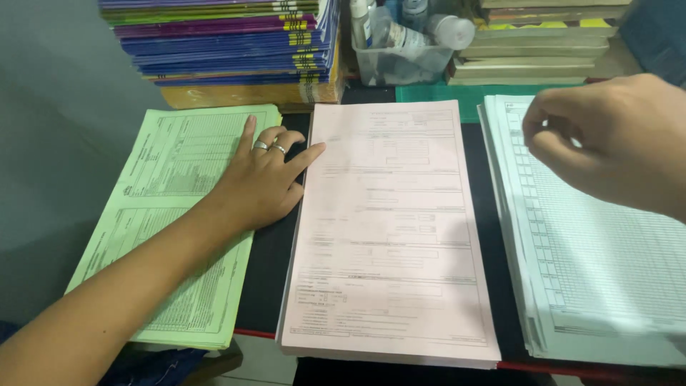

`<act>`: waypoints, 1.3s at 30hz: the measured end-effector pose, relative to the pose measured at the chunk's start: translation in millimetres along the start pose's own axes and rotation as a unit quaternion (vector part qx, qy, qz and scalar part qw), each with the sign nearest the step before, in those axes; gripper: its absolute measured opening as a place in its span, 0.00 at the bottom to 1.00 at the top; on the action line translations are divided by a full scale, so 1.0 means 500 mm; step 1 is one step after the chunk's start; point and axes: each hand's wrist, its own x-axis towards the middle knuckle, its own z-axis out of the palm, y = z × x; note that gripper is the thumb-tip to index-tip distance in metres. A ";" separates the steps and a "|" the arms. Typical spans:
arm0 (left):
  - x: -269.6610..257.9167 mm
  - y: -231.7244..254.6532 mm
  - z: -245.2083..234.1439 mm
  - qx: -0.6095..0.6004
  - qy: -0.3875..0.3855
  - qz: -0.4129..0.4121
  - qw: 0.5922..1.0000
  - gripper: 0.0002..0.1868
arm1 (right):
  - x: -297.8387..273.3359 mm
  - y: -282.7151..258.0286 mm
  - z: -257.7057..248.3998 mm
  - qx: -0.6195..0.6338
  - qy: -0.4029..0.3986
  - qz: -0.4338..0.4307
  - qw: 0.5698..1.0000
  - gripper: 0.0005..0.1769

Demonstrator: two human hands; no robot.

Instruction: Sorting and organizing colored paper forms and flipping through a binder on a desk.

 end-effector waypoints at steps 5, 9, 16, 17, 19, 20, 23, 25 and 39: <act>0.024 -0.006 -0.022 0.104 -0.041 0.031 0.993 0.34 | -0.108 0.040 -0.025 0.117 0.023 0.034 0.992 0.09; 0.064 0.048 -0.105 0.315 0.128 0.110 0.934 0.19 | -0.225 0.070 0.002 0.098 -0.030 0.099 0.990 0.10; 0.227 0.216 -0.144 0.090 0.142 0.262 0.950 0.33 | -0.346 0.108 0.095 0.221 0.124 0.073 0.965 0.08; 0.260 0.245 -0.142 0.056 0.165 0.305 0.936 0.28 | -0.356 0.110 0.109 0.230 0.176 0.045 0.956 0.06; 0.331 0.302 -0.140 0.018 0.190 0.357 0.914 0.24 | -0.373 0.113 0.146 0.234 0.229 0.030 0.944 0.05; 0.368 0.332 -0.138 0.041 0.253 0.391 0.884 0.18 | -0.382 0.116 0.167 0.260 0.285 0.028 0.922 0.13; 0.466 0.428 -0.130 0.001 0.342 0.456 0.821 0.10 | -0.386 0.115 0.210 0.272 0.393 0.041 0.877 0.24; 0.524 0.499 -0.117 -0.061 0.363 0.483 0.795 0.07 | -0.380 0.116 0.214 0.262 0.441 0.053 0.857 0.27; 0.628 0.745 -0.045 -0.185 0.349 0.461 0.795 0.18 | -0.373 0.129 0.186 0.236 0.357 0.067 0.901 0.25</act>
